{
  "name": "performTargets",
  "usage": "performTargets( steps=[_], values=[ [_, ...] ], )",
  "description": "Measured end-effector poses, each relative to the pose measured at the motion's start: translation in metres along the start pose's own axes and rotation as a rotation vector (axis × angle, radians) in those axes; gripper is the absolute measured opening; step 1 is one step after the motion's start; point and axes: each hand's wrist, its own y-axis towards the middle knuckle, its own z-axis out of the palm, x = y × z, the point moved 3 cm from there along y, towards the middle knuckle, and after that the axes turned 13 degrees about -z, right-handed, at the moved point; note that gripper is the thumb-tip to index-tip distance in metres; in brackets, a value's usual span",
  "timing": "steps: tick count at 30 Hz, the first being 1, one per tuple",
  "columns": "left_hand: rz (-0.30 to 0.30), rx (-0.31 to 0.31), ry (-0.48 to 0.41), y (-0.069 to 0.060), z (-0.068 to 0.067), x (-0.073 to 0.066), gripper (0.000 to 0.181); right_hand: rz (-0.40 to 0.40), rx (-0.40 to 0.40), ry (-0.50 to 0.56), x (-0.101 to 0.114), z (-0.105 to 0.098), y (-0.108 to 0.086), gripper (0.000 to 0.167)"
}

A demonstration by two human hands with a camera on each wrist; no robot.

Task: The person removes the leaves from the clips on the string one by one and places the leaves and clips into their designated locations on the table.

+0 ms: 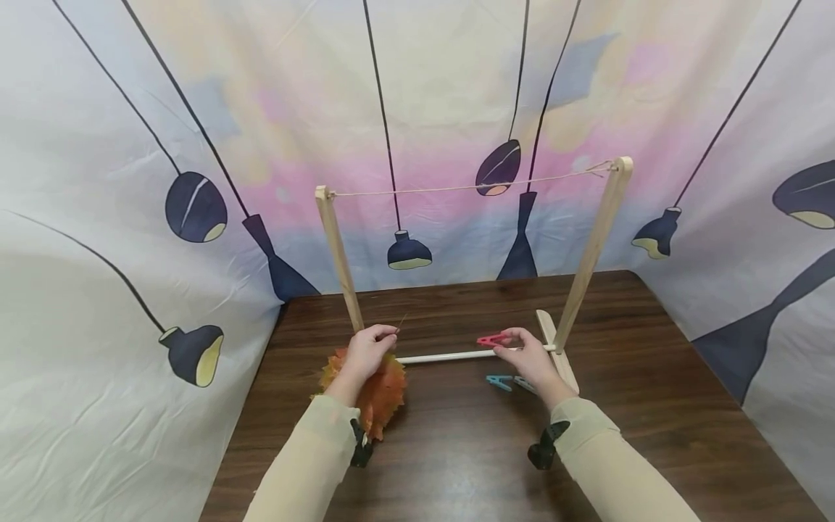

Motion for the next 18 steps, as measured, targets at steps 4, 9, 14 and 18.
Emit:
performTargets(
  steps=[4,9,14,18],
  values=[
    [0.002,0.006,0.029,-0.001,0.000,0.007,0.020,0.013,0.000,-0.009,-0.007,0.003,-0.002,0.037],
    [-0.036,0.031,0.018,-0.003,0.001,0.018,0.021,0.024,-0.001,-0.018,-0.014,0.008,-0.003,0.038],
    [-0.072,0.021,0.008,-0.006,0.001,0.027,0.020,0.033,0.005,-0.034,-0.019,0.013,-0.004,0.039],
    [-0.069,-0.003,0.040,-0.007,-0.001,0.032,0.020,0.054,0.014,-0.042,-0.023,0.016,-0.004,0.038]
  ],
)
